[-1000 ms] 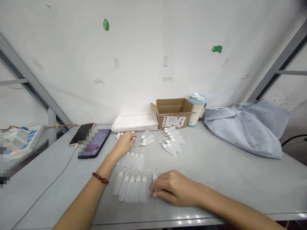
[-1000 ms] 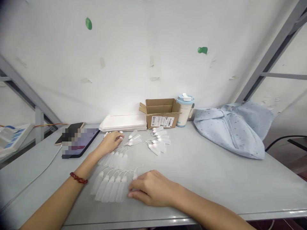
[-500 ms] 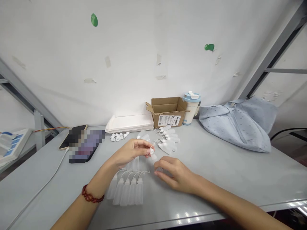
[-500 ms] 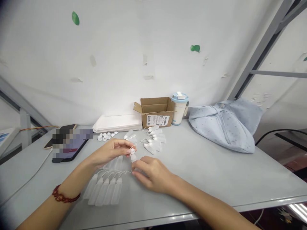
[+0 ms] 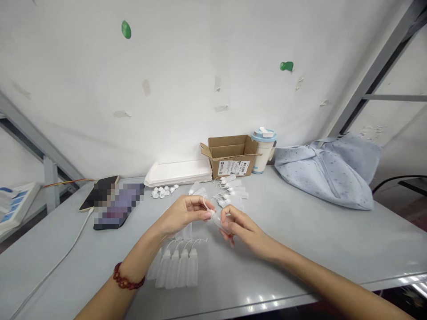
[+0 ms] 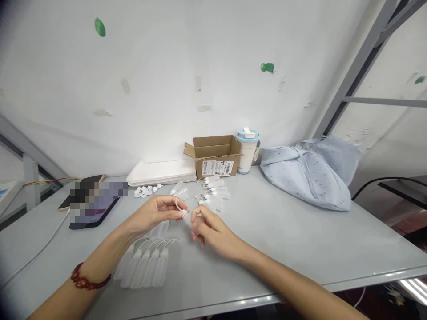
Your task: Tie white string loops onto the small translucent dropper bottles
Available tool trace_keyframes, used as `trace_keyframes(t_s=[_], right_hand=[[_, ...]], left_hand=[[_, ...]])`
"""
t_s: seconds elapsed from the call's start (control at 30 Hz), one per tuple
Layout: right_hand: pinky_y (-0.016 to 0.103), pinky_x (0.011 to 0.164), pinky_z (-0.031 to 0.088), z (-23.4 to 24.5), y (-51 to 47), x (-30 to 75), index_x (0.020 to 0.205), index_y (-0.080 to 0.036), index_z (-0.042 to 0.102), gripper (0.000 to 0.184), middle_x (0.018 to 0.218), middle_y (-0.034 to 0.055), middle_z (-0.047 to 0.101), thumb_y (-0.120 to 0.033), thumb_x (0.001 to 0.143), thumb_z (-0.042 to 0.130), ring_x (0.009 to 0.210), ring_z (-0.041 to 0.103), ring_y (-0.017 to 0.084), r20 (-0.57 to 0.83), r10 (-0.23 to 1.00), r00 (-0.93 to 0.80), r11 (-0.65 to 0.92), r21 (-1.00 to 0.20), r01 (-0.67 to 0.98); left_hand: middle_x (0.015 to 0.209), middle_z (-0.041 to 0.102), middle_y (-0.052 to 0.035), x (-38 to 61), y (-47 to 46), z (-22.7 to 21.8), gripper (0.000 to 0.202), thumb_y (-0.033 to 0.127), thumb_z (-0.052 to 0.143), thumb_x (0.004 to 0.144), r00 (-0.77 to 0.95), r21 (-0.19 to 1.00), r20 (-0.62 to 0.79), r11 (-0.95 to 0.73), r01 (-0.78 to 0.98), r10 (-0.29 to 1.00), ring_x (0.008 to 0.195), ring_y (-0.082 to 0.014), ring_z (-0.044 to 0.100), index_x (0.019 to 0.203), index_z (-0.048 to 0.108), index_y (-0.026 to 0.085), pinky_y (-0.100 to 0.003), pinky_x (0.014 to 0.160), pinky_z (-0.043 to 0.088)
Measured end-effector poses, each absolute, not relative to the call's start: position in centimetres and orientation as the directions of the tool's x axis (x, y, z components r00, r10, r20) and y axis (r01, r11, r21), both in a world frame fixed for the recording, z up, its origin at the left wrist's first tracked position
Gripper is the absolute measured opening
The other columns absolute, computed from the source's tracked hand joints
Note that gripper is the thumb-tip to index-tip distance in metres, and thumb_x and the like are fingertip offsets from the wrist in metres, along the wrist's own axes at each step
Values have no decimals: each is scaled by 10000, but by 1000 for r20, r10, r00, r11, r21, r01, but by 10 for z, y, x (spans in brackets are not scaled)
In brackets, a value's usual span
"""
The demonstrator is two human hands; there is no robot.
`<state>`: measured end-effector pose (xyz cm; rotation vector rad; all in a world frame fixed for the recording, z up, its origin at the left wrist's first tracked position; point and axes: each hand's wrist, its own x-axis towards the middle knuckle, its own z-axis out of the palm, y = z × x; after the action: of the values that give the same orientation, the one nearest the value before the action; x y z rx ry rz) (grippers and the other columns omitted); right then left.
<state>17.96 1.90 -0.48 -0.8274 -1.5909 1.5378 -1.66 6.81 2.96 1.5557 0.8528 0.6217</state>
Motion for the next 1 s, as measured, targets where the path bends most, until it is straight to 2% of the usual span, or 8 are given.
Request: trace_keyframes(t_s=[0.13, 0.23, 0.33, 0.47, 0.53, 0.67, 0.8, 1.0], right_hand=[[227, 505, 383, -4, 24, 180, 817, -217, 382, 93, 599, -55, 433, -277, 848, 446, 520, 387, 94, -36, 859, -510, -183, -954, -239], [221, 494, 374, -3, 26, 180, 814, -219, 383, 90, 589, -58, 433, -253, 830, 465, 491, 356, 83, -67, 854, -517, -253, -920, -300], [220, 493, 372, -2, 26, 181, 812, -218, 392, 92, 594, -53, 444, -253, 826, 476, 489, 360, 82, -60, 851, -522, -262, -910, -322], [220, 495, 371, -3, 26, 181, 817, -216, 399, 83, 596, -51, 443, -252, 832, 473, 488, 357, 80, -59, 845, -531, -269, -906, -327], [219, 494, 369, -4, 26, 181, 808, -217, 401, 84, 594, -50, 442, -250, 832, 475, 489, 357, 80, -65, 845, -531, -275, -904, -328], [213, 487, 361, -4, 26, 182, 792, -220, 400, 105, 592, -51, 439, -257, 821, 494, 479, 356, 77, -90, 840, -536, -310, -889, -337], [209, 482, 359, -4, 27, 183, 801, -222, 399, 106, 588, -54, 435, -258, 824, 496, 471, 349, 74, -88, 838, -539, -315, -884, -345], [208, 478, 355, -4, 28, 182, 806, -222, 403, 88, 591, -52, 437, -249, 828, 484, 465, 342, 72, -79, 838, -540, -303, -890, -341]], left_hand=[[915, 649, -42, -15, 69, 27, 160, 222, 693, 707, 596, 993, -21, -51, 102, 802, 859, -164, 574, 853, 666, 163, -283, 810, 436], [990, 649, -60, -14, 69, 26, 168, 222, 693, 707, 581, 994, -33, -34, 104, 813, 897, -179, 575, 862, 674, 160, -291, 829, 436], [986, 651, -71, -12, 68, 26, 162, 290, 647, 757, 581, 993, -44, -26, 112, 813, 842, -168, 585, 812, 684, 142, -293, 816, 444], [714, 641, -40, -10, 65, 27, 274, 377, 583, 804, 581, 976, -102, -32, 215, 808, 659, -140, 583, 745, 662, 122, -275, 684, 461], [664, 621, -21, -10, 64, 28, 276, 376, 575, 806, 583, 962, -124, -48, 270, 803, 596, -125, 563, 722, 648, 124, -267, 641, 452], [742, 627, -8, -12, 64, 31, 157, 297, 633, 764, 594, 964, -89, -82, 255, 799, 700, -130, 570, 819, 660, 153, -260, 709, 445], [908, 641, -25, -11, 64, 33, 203, 262, 671, 728, 606, 977, -78, -59, 203, 791, 850, -155, 582, 909, 653, 174, -267, 793, 444], [678, 598, -3, -9, 63, 30, 315, 425, 508, 837, 580, 949, -137, -61, 308, 803, 583, -119, 565, 728, 599, 144, -266, 633, 445]])
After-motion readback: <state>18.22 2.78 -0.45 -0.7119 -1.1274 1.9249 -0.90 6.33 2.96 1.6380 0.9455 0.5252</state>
